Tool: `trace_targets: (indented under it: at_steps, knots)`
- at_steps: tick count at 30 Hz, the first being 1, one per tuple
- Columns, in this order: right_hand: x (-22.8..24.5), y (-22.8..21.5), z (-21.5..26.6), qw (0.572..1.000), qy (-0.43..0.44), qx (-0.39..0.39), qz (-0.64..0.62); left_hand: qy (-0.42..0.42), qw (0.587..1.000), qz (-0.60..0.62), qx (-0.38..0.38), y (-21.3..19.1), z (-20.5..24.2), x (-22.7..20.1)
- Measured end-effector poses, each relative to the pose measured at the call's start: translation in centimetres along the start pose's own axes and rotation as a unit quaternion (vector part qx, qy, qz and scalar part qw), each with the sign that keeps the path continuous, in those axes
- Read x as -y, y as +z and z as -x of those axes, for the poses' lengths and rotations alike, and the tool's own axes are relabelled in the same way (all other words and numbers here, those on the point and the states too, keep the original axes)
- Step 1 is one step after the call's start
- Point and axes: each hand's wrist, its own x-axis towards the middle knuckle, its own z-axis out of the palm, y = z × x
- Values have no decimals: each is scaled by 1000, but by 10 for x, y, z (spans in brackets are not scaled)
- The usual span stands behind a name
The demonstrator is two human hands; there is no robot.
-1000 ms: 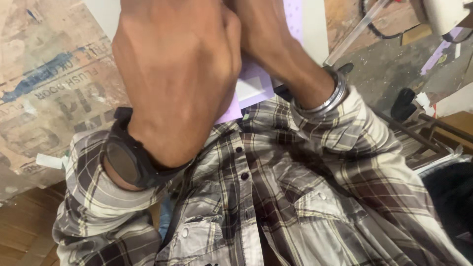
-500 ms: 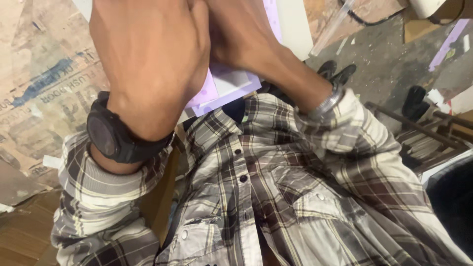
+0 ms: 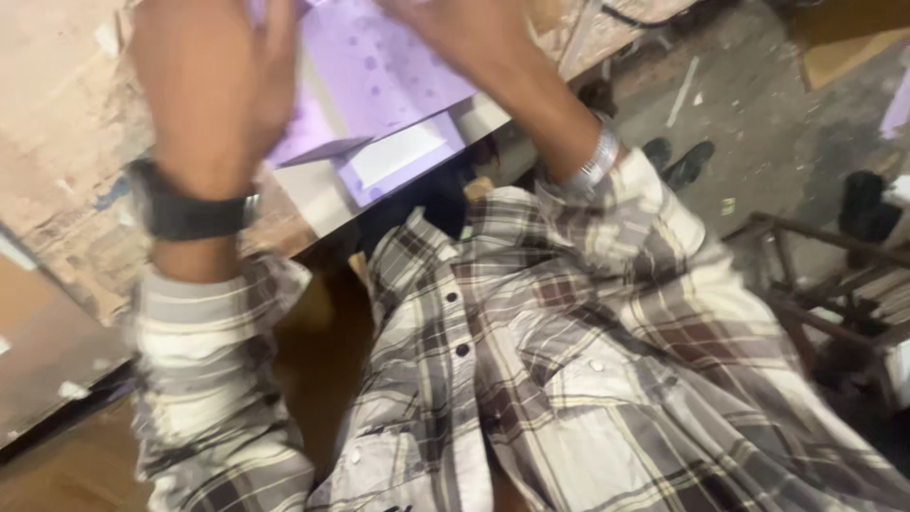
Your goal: The person assembles small purple boxes by applying hot glue to the edges and pressing the flaps together. They handle multiple boxes one at a time, folding and securing the sides to form a rectangular shape.
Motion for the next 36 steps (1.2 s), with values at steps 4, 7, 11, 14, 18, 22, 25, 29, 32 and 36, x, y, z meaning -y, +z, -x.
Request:
trace_targets:
  at_steps: [4,7,11,14,18,22,25,29,32,36]
  knots:
    - [-35,-37,32,992,-34,8,-123,-82,988,128,34,-5,24,30]
    - [-15,-46,48,949,-102,68,-291,-80,979,187,24,-19,45,47]
    - [50,-64,95,927,-257,84,-260,-189,926,325,-8,-23,69,43]
    - [91,-80,97,930,-273,107,-222,-280,878,383,-68,-30,70,30]
    - [79,-67,81,926,-272,118,-233,-243,909,333,-62,-59,84,18]
    - [34,-48,57,963,-98,76,-241,-121,970,206,-42,-66,81,18]
    - [33,-48,41,940,-134,67,-306,-100,958,264,-41,-63,66,14]
    - [72,-58,39,977,-164,38,-134,-146,876,460,15,-70,54,-16]
    - [110,-54,50,955,-283,68,51,-197,881,430,-2,-69,48,-38]
    - [141,-50,58,937,-324,95,89,-91,983,137,-83,-62,51,-34]
